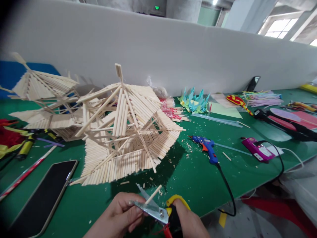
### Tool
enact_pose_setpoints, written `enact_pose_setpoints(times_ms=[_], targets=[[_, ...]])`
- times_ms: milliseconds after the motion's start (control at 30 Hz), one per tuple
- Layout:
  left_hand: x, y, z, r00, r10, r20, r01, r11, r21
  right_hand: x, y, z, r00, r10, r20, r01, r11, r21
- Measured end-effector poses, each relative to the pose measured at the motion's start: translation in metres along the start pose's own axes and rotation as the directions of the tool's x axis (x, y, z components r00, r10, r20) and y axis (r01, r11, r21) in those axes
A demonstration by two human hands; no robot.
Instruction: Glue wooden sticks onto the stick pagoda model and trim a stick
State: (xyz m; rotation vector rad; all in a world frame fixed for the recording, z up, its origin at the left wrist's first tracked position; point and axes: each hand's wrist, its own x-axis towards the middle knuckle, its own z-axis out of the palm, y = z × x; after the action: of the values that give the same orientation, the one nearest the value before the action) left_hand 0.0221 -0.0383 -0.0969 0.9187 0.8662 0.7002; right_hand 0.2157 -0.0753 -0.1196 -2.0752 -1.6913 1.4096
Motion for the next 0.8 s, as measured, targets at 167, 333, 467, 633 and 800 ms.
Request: enact_pose_setpoints(times_ms=[167,333,467,633,800], targets=[[-0.006,0.007,0.004,0.992,0.078,-0.102,-0.064,0.989,0.132,0.003,0.001,-0.003,0.996,0.062,0.066,-0.062,0.998,0.002],[-0.002,0.003,0.002,0.996,0.056,-0.074,-0.054,0.998,0.018,0.001,-0.004,-0.007,0.998,-0.054,0.041,0.049,0.993,0.103],[0.004,-0.002,-0.001,0.998,-0.050,0.031,0.054,0.988,-0.143,0.000,-0.002,-0.005,0.997,-0.065,0.050,0.059,0.992,0.112],[0.002,-0.001,0.001,0.996,-0.076,0.044,0.082,0.983,-0.162,0.005,0.005,0.001,0.997,0.005,0.080,-0.007,1.000,0.019],[-0.005,-0.001,0.002,0.978,0.174,-0.112,-0.154,0.973,0.174,0.008,0.002,0.001,0.993,0.044,0.112,-0.037,0.997,-0.066]])
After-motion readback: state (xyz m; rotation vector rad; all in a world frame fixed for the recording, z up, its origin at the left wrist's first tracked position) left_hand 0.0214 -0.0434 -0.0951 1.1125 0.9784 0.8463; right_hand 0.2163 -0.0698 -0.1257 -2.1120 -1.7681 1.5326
